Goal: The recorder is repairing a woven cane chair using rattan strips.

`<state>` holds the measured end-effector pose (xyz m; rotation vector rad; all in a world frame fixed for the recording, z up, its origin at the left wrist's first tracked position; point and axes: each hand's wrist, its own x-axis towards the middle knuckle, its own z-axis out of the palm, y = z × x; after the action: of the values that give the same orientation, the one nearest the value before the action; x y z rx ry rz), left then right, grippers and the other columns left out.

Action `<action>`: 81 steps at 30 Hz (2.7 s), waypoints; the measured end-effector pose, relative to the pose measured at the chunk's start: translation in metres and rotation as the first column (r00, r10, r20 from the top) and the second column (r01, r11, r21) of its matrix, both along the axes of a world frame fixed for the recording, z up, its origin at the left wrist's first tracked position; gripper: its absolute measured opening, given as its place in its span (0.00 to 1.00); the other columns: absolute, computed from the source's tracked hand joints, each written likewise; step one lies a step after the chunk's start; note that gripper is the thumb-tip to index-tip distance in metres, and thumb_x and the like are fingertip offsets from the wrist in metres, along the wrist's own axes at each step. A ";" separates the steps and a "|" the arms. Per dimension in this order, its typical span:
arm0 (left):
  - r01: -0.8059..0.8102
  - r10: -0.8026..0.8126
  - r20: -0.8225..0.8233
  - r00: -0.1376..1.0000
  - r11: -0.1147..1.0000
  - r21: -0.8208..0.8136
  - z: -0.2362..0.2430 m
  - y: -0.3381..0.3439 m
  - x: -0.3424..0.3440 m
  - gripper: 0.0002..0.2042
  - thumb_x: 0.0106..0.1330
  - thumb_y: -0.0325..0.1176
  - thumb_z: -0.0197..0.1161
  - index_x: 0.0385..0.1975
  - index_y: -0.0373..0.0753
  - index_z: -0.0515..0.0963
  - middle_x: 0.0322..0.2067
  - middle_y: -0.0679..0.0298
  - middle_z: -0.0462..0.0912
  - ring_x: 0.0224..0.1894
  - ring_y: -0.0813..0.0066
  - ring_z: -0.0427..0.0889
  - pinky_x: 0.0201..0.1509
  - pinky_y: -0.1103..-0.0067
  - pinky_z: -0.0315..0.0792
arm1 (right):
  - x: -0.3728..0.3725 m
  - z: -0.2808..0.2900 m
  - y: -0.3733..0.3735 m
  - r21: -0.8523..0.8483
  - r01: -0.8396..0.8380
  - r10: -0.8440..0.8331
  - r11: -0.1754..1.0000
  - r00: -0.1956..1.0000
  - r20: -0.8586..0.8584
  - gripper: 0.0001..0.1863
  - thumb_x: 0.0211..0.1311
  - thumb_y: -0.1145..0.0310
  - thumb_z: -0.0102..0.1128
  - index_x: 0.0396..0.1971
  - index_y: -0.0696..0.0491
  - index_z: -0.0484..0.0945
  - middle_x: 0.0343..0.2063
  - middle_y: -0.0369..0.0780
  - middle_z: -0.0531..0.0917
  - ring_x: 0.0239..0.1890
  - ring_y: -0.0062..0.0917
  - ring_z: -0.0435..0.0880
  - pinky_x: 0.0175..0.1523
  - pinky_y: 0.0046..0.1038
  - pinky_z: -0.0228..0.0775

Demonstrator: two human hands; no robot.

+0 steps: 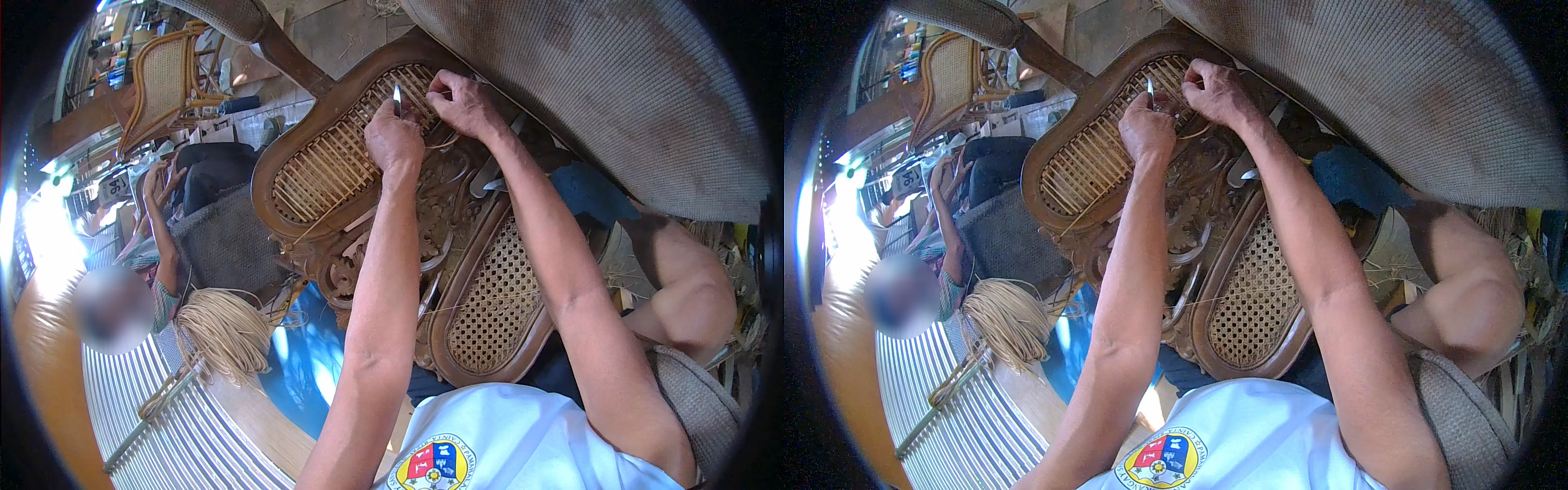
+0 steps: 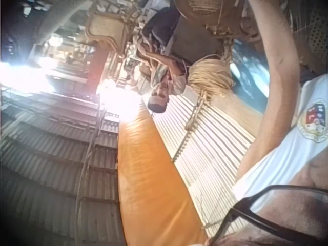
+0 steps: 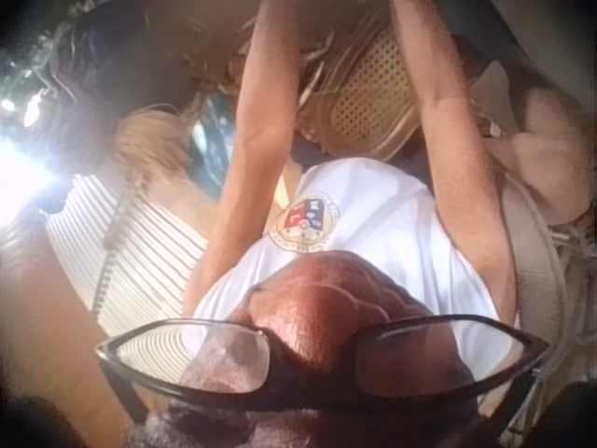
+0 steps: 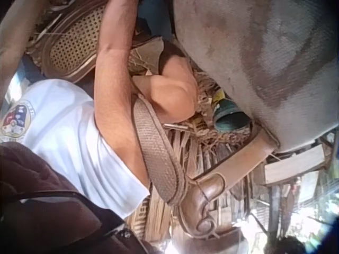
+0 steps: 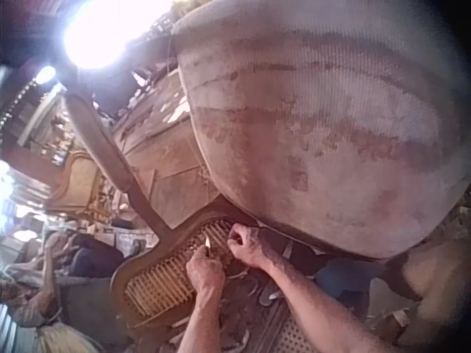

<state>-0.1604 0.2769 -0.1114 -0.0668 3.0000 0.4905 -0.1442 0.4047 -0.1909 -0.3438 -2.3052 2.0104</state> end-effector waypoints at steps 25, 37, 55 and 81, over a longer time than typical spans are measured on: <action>0.104 -0.107 -0.059 0.992 0.993 -0.050 -0.002 -0.001 0.006 0.09 0.63 0.35 0.65 0.33 0.35 0.80 0.32 0.47 0.84 0.38 0.45 0.83 0.44 0.60 0.75 | 0.000 0.002 0.001 0.046 -0.093 0.090 0.995 0.994 0.061 0.13 0.59 0.63 0.66 0.38 0.55 0.83 0.37 0.45 0.87 0.41 0.36 0.86 0.49 0.34 0.76; 0.062 -0.064 0.031 0.997 0.997 0.052 0.011 -0.022 0.008 0.09 0.63 0.36 0.64 0.36 0.38 0.84 0.27 0.51 0.85 0.32 0.59 0.85 0.42 0.67 0.76 | -0.003 0.006 -0.001 0.063 -0.164 0.152 0.984 0.974 0.167 0.13 0.51 0.62 0.65 0.34 0.53 0.85 0.37 0.47 0.86 0.43 0.39 0.86 0.50 0.38 0.77; 0.074 -0.024 0.199 0.980 0.966 -0.248 0.031 -0.001 -0.043 0.13 0.57 0.36 0.63 0.32 0.32 0.86 0.31 0.43 0.86 0.38 0.51 0.87 0.46 0.66 0.78 | -0.002 0.005 0.001 0.199 -0.230 0.228 0.953 0.973 0.036 0.11 0.52 0.66 0.59 0.32 0.58 0.80 0.31 0.50 0.84 0.36 0.41 0.84 0.44 0.38 0.76; 0.162 0.002 0.462 0.887 0.935 -0.316 0.030 0.005 -0.065 0.12 0.52 0.40 0.70 0.23 0.37 0.87 0.24 0.58 0.85 0.26 0.69 0.82 0.34 0.74 0.75 | 0.002 0.011 0.010 0.208 -0.297 0.280 0.932 0.954 0.106 0.18 0.47 0.60 0.56 0.36 0.56 0.82 0.40 0.52 0.85 0.44 0.45 0.84 0.49 0.42 0.76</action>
<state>-0.2258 0.2824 -0.0817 -0.0706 2.5686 -0.0708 -0.1425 0.4143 -0.1799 -0.0684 -2.7345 1.8499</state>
